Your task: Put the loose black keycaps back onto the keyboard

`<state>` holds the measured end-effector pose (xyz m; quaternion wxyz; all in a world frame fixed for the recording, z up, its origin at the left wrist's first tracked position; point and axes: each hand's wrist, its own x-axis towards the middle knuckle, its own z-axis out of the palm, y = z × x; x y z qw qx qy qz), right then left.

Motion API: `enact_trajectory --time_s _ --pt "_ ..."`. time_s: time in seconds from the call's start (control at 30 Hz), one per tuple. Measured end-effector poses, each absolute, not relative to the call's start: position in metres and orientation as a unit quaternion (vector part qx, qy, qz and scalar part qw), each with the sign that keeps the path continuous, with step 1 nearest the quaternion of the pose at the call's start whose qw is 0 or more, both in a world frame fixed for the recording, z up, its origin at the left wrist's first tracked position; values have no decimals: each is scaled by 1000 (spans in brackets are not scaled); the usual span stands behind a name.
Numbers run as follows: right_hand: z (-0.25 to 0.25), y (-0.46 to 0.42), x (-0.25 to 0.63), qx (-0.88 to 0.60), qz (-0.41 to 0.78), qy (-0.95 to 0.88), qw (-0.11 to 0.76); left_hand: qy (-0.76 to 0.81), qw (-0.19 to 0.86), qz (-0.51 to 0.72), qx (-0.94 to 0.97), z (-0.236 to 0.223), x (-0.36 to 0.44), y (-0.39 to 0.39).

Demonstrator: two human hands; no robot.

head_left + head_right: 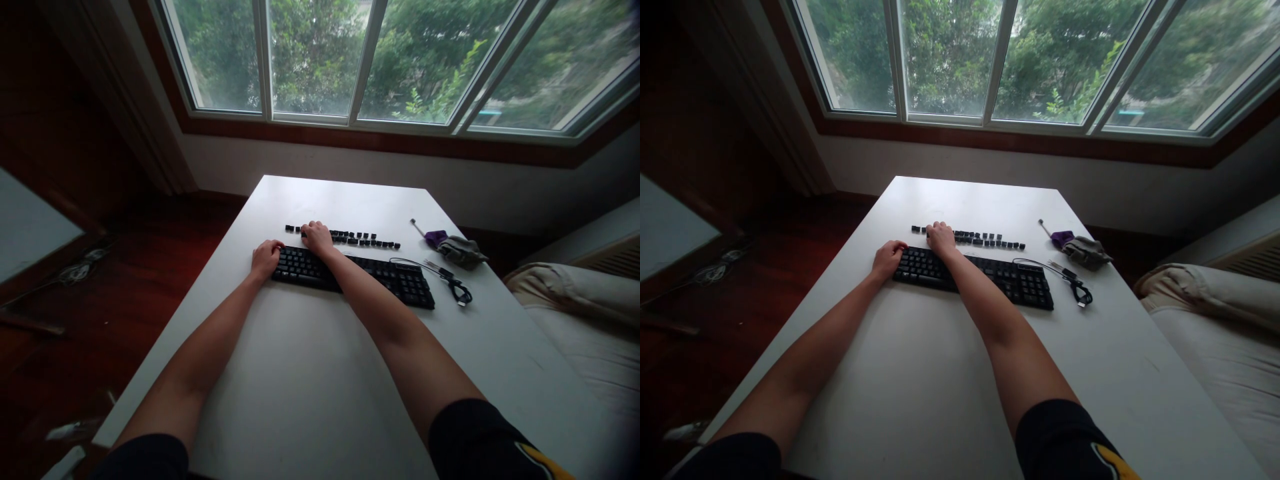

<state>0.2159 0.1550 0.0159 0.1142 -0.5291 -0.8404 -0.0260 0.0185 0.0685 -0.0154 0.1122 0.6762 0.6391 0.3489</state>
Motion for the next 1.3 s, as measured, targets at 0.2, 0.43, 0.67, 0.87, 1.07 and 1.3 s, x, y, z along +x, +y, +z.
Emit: enact_trajectory --time_s 0.2,0.43,0.67,0.87,1.07,1.3 --pt "15 158 212 -511 -31 -850 124 639 112 350 676 -15 18 68" --pt "26 141 226 -467 28 -858 211 643 117 343 675 -14 18 67" --pt "41 114 250 -424 137 -871 207 638 114 351 676 -13 18 67" --pt "35 102 253 -460 198 -845 187 643 117 347 673 -12 18 65" --pt "33 104 249 -481 214 -831 180 643 116 347 673 -13 18 66" --pt "29 105 247 -488 205 -829 179 641 115 347 675 -13 18 66"
